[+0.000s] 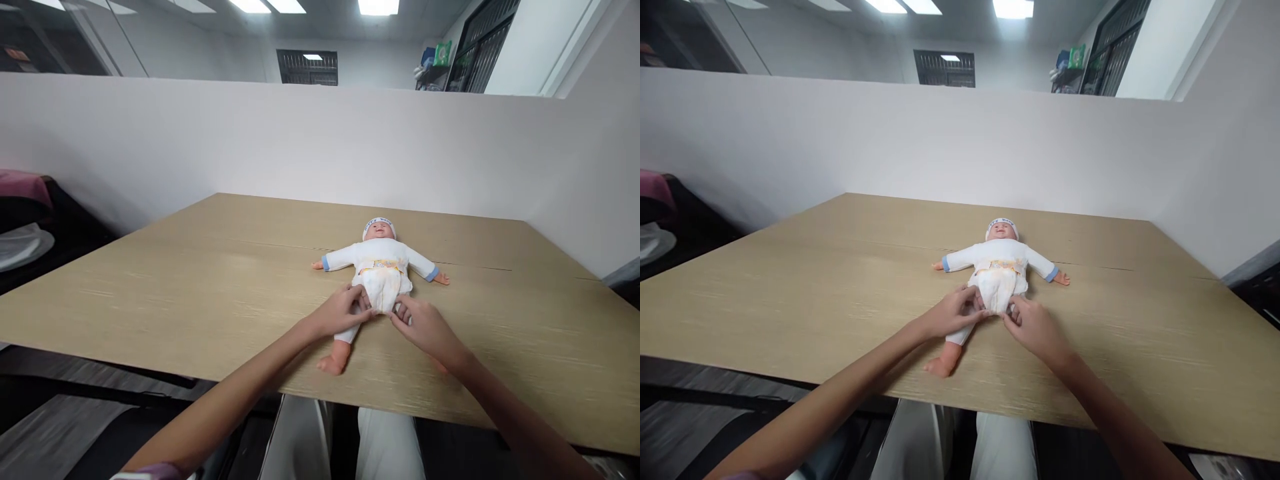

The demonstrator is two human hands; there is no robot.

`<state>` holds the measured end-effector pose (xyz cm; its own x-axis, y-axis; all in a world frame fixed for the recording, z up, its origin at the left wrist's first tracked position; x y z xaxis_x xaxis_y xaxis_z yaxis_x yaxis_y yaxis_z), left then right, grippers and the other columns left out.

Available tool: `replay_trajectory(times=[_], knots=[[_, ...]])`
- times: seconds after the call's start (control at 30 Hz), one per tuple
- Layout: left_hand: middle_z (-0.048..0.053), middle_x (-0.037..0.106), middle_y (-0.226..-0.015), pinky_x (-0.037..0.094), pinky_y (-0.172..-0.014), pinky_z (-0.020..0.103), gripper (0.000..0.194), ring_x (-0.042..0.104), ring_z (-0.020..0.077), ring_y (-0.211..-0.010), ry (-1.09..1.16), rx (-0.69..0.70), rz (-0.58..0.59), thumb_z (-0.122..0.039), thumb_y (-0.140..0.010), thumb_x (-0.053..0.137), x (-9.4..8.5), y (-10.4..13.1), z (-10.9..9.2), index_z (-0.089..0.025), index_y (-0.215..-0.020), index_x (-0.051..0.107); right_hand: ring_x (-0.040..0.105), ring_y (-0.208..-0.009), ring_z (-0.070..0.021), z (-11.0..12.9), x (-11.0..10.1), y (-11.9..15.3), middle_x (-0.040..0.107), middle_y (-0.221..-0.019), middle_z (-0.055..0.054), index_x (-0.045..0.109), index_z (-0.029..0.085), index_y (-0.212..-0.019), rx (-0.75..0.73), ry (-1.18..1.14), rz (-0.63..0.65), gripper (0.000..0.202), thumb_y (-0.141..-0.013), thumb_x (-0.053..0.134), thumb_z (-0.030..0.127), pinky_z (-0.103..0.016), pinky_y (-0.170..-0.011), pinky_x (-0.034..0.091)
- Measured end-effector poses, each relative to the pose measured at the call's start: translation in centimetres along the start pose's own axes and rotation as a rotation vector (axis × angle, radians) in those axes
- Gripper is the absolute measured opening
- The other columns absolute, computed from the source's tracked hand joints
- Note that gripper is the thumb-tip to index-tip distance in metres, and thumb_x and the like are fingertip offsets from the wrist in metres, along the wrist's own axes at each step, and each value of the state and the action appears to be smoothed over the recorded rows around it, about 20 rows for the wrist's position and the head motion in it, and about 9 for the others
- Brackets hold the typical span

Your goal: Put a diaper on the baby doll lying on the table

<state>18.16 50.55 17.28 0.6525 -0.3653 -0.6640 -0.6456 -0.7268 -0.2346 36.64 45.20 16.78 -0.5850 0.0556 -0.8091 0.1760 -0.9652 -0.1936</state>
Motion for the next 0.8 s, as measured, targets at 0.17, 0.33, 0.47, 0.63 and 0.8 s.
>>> replay_trajectory(times=[0.17, 0.33, 0.47, 0.63, 0.8], knots=[[0.002, 0.066, -0.071, 0.044, -0.074, 0.035, 0.032, 0.06, 0.0237, -0.077, -0.077, -0.013, -0.072, -0.052, -0.092, 0.075, 0.7, -1.2, 0.3, -0.023, -0.081, 0.066, 0.059, -0.064, -0.017, 0.2, 1.1, -0.8, 0.066, -0.075, 0.0, 0.051, 0.025, -0.078, -0.025, 0.055, -0.014, 0.025, -0.1, 0.06, 0.033, -0.03, -0.064, 0.037], [0.001, 0.063, -0.065, 0.043, -0.073, 0.034, 0.034, 0.059, 0.0232, -0.076, -0.114, 0.025, -0.032, -0.046, -0.093, 0.074, 1.1, -1.7, 0.4, -0.024, -0.07, 0.06, 0.059, -0.067, -0.0173, -0.2, 1.1, -0.7, 0.064, -0.077, 0.001, 0.052, 0.024, -0.078, -0.092, 0.04, -0.055, 0.027, -0.102, 0.06, 0.032, -0.03, -0.067, 0.039], [0.002, 0.063, -0.071, 0.045, -0.079, 0.034, 0.032, 0.06, 0.0245, -0.086, -0.064, 0.048, -0.054, -0.04, -0.094, 0.07, 1.1, -1.4, 0.5, -0.024, -0.069, 0.057, 0.059, -0.067, -0.0162, -0.1, 0.9, -0.4, 0.067, -0.091, -0.001, 0.059, 0.025, -0.084, -0.127, 0.059, -0.105, 0.021, -0.103, 0.06, 0.032, -0.031, -0.067, 0.042], [0.006, 0.068, -0.095, 0.049, -0.093, 0.039, 0.02, 0.062, 0.0259, -0.097, -0.05, 0.101, -0.128, -0.038, -0.096, 0.069, 1.2, -0.6, 0.2, -0.022, -0.084, 0.067, 0.062, -0.07, -0.0179, 0.1, 0.9, 0.3, 0.071, -0.112, -0.005, 0.065, 0.026, -0.099, -0.121, 0.064, -0.123, 0.009, -0.103, 0.062, 0.033, -0.033, -0.069, 0.048], [0.01, 0.068, -0.115, 0.05, -0.099, 0.041, 0.015, 0.063, 0.0281, -0.108, -0.026, 0.127, -0.151, -0.035, -0.097, 0.068, 1.0, -0.4, -0.1, -0.021, -0.098, 0.074, 0.065, -0.084, -0.0243, 0.5, 0.8, 1.0, 0.072, -0.114, -0.008, 0.065, 0.027, -0.106, -0.142, 0.034, -0.125, 0.008, -0.099, 0.064, 0.03, -0.037, -0.077, 0.051]])
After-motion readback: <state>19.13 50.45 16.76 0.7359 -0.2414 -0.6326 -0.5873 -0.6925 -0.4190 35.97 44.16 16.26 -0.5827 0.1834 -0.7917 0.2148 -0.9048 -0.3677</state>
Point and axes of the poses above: each hand's wrist, its own y-axis away from the middle knuckle, its own x-axis out of the palm, z = x × y, the point moved 8 cm from there along -y, towards the middle knuckle
